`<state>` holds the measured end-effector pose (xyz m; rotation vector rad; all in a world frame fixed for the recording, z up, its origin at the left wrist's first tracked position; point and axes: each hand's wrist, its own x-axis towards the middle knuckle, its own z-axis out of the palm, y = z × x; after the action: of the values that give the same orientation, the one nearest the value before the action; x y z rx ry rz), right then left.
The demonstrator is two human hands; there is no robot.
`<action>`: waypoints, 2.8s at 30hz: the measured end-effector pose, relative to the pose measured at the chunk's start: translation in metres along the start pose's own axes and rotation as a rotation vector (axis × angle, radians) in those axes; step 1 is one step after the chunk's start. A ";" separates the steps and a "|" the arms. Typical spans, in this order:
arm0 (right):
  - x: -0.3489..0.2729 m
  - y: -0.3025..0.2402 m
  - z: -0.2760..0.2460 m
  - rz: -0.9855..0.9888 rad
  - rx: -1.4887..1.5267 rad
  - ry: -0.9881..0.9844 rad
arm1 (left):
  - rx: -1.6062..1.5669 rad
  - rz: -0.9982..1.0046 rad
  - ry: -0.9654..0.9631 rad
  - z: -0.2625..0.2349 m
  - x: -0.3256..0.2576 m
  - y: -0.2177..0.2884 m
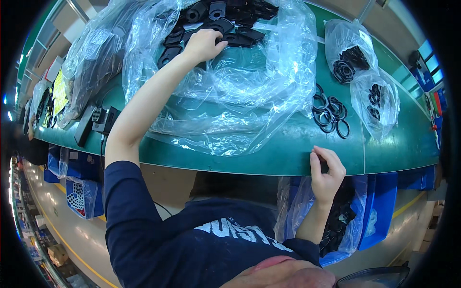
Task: The person picks up a black plastic base and a rubber ring, then presses the ring into the center of the base by hand. After completing the assembly, they place the part into a blue bin and repeat the process.
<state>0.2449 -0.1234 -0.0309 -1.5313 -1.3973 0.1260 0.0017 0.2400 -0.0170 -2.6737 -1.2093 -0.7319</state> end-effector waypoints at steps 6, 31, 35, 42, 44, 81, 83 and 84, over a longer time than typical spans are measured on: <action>0.003 -0.002 0.000 0.003 -0.019 -0.017 | 0.273 -0.091 -0.104 0.009 0.027 0.036; 0.087 0.065 -0.074 0.139 -0.021 0.168 | -0.134 0.292 0.303 -0.048 -0.027 0.038; 0.148 0.133 -0.102 0.146 -0.497 0.144 | -0.209 0.176 0.348 -0.052 -0.033 0.053; 0.174 0.159 -0.104 0.481 -1.096 -0.096 | -0.789 -0.134 -0.048 -0.038 -0.050 0.041; 0.176 0.167 -0.109 0.455 -1.039 -0.119 | -0.950 -0.173 -0.113 -0.044 -0.052 0.053; 0.073 -0.052 0.014 0.123 0.321 -0.386 | -1.945 -0.559 -0.576 -0.078 -0.125 0.175; 0.073 -0.052 0.025 0.139 0.296 -0.381 | -1.910 -0.503 -0.574 -0.079 -0.128 0.172; 0.073 -0.052 0.030 0.155 0.271 -0.375 | -1.874 -0.448 -0.573 -0.080 -0.130 0.170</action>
<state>0.2134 -0.0583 0.0295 -1.4318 -1.4752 0.7001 0.0228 0.0139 0.0068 -4.2403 -1.7204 -2.0445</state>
